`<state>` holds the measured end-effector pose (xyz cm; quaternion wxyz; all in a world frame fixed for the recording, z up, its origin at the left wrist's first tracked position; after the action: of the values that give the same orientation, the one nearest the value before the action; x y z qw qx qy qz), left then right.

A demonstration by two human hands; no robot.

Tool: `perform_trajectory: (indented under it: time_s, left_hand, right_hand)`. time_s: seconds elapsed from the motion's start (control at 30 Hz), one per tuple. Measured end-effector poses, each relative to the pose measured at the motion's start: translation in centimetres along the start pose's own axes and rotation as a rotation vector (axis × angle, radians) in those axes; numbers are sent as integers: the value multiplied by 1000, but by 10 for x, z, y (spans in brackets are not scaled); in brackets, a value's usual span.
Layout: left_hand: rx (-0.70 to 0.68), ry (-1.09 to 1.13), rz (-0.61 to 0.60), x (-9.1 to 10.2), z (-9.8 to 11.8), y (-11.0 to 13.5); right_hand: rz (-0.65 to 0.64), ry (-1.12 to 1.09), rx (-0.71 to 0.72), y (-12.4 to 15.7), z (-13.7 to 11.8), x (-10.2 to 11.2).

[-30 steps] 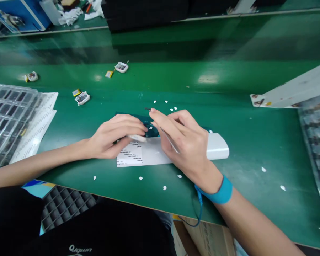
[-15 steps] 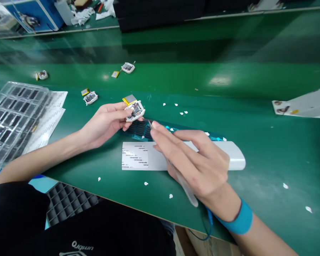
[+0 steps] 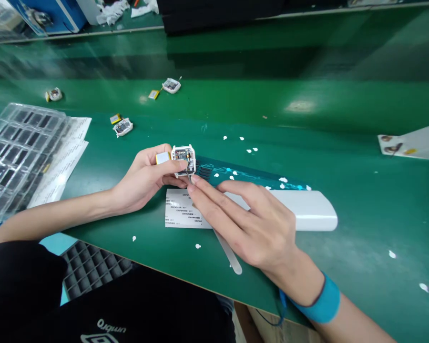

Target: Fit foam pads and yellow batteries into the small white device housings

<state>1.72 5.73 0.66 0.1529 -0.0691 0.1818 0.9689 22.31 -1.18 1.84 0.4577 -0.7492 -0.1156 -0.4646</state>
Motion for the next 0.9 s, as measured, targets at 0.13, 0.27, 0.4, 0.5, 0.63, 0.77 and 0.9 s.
perform_trajectory:
  time_s: [0.13, 0.27, 0.4, 0.5, 0.63, 0.77, 0.9]
  left_hand:
    - [-6, -46, 17, 1, -2, -3]
    - [2, -57, 13, 2, -3, -5]
    - [0, -71, 14, 1, -2, -4]
    - [-8, -85, 9, 0, -2, -4]
    - [-30, -51, 18, -1, -1, -3]
    - [-36, -45, 23, -1, -3, -2]
    - [-65, -57, 0, -1, -4, -2]
  right_hand:
    - [22, -7, 15, -1, 0, -3]
    - [-4, -22, 12, 0, 0, -5]
    - [-3, -80, -21, 3, 3, -5]
    - [2, -126, -54, 4, 5, -5]
    - [14, -148, -38, 2, 6, -5]
    - [36, -104, 21, -2, 4, -8]
    - [63, -78, 3, -4, 2, -13]
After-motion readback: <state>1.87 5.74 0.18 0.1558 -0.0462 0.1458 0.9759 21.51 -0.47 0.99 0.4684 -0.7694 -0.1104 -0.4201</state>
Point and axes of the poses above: each hand's wrist, its own y-axis away from the middle knuckle, its own x-axis out of the back of the hand, z = x × y, the point moved 2 cm from there along -y, towards the middle knuckle, and after that the axes turned 6 degrees about -y, right-handed, at the moved point
